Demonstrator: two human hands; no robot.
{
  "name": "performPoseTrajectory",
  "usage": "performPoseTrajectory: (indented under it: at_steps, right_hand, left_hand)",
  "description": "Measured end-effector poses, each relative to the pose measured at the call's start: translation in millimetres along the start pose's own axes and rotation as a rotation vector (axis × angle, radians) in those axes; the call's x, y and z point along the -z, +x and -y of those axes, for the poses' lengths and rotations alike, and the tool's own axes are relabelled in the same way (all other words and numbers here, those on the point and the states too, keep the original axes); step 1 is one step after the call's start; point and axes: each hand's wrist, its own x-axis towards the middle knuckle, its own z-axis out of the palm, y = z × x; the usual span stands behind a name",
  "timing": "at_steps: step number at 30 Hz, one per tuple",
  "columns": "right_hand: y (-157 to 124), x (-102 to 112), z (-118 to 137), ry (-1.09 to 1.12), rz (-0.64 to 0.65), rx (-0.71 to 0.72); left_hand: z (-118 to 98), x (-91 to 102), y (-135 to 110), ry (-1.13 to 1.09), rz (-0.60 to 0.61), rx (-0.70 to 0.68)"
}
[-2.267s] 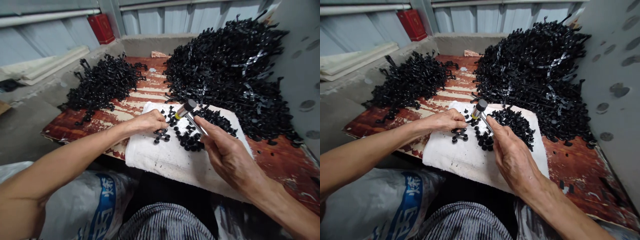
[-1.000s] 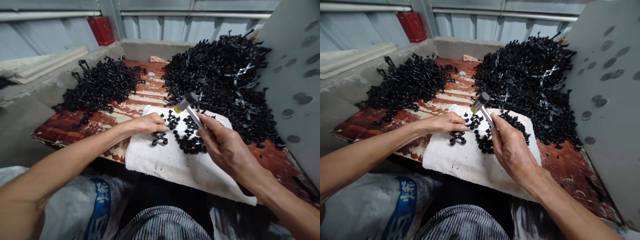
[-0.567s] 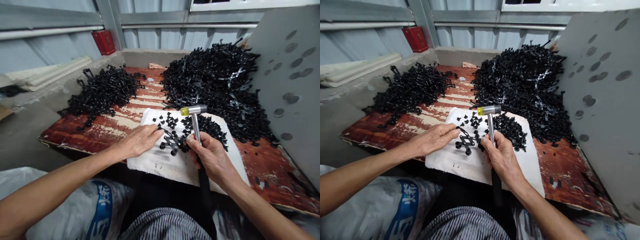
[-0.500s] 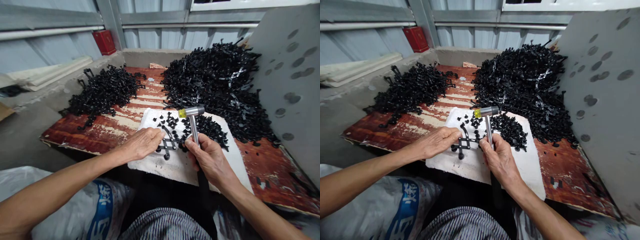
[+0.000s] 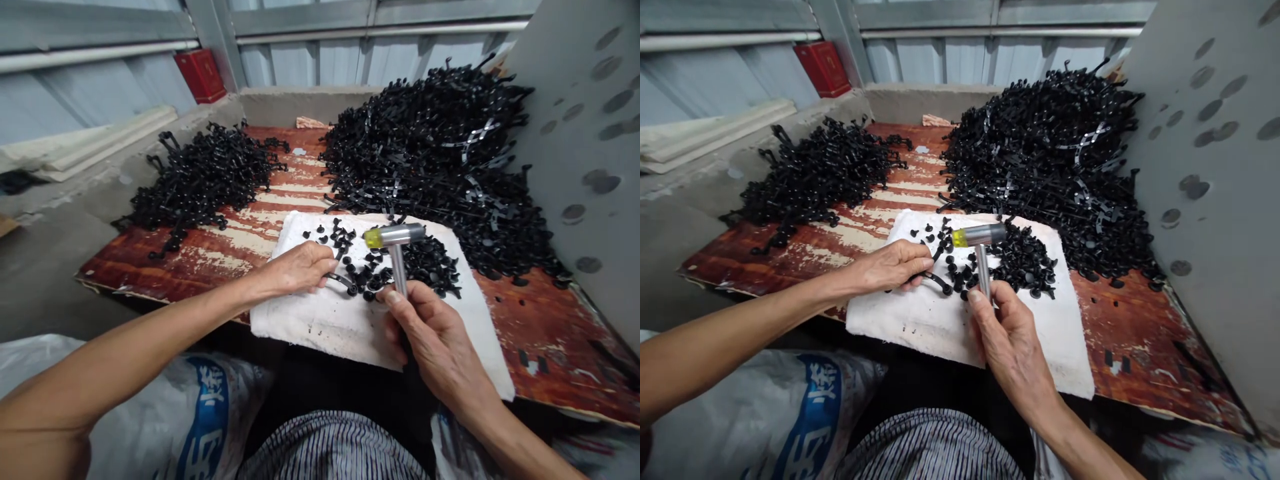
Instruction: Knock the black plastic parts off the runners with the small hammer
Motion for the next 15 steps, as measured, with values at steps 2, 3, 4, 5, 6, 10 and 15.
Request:
performPoseTrajectory:
  at_steps: [2, 3, 4, 5, 6, 10, 15]
  right_hand:
    - [-3.7, 4.1, -2.9, 0.081, -0.042, -0.022]
    - [-5.0, 5.4, -4.5, 0.115, -0.053, -0.026]
    - [-5.9, 6.3, -6.1, 0.144, -0.058, -0.029]
    - [-6.4, 6.7, -7.4, 0.167, -0.060, -0.030]
    - [-6.5, 7.0, -8.5, 0.182, -0.060, -0.032]
    - [-5.8, 7.5, -9.9, 0.208, -0.036, -0.045]
    - [-5.2, 9.4, -10.4, 0.214, -0.026, -0.062]
  left_hand:
    - [2.5, 2.4, 4.7, 0.029, 0.023, -0.049]
    - [2.7, 3.3, 6.5, 0.039, 0.036, -0.069]
    - [2.3, 4.0, 7.9, 0.044, 0.046, -0.079]
    - [1.5, 4.5, 9.0, 0.047, 0.056, -0.079]
    - [0.4, 5.0, 9.7, 0.051, 0.066, -0.074]
    - [-1.9, 7.1, 9.4, 0.066, 0.109, -0.038]
    - [1.8, 8.6, 8.2, 0.045, 0.125, -0.007]
